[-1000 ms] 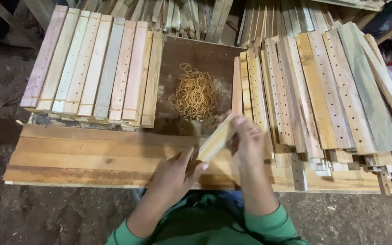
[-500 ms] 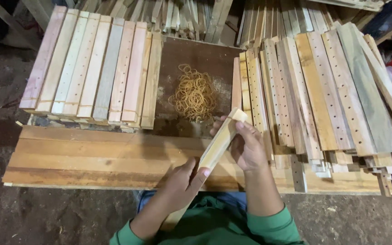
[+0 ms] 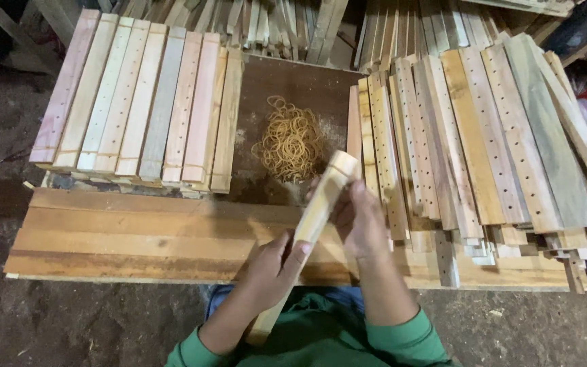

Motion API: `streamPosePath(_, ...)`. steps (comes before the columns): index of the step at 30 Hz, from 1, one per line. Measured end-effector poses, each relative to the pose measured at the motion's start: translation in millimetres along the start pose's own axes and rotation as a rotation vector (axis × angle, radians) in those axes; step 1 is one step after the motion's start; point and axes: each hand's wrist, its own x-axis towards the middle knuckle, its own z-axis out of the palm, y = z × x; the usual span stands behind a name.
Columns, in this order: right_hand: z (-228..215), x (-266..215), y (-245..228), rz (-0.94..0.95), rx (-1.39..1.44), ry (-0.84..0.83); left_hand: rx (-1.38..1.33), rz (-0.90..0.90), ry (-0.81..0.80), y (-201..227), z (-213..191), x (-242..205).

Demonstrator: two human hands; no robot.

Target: Inspecting wooden slats and applying rubber bands at a workbench

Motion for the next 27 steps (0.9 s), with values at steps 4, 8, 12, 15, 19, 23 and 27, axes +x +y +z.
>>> streamPosePath(4,54,-4,-6,0.483,-0.441,0.310,0.057,-0.188,-0.064,14,-25,4)
streamPosePath(8,69,28,-9,0.333,-0.553,0.226,0.008,-0.459,-0.080,30,-50,-4)
streamPosePath(12,65,99,-1,0.141,-0.615,0.241,-0.097,0.092,0.453,-14,-50,-16)
streamPosePath(15,98,136,-7,0.284,-0.758,0.286,-0.047,0.209,0.598,-31,-54,-12)
streamPosePath(19,77,196,60,0.162,-0.767,0.141,0.203,0.382,0.863,-41,-66,10)
streamPosePath(23,51,252,130,0.033,-0.761,0.272,0.494,0.241,1.019,-62,-69,39)
streamPosePath(27,64,254,140,0.009,-0.927,0.227,0.526,0.242,1.078,-56,-70,48)
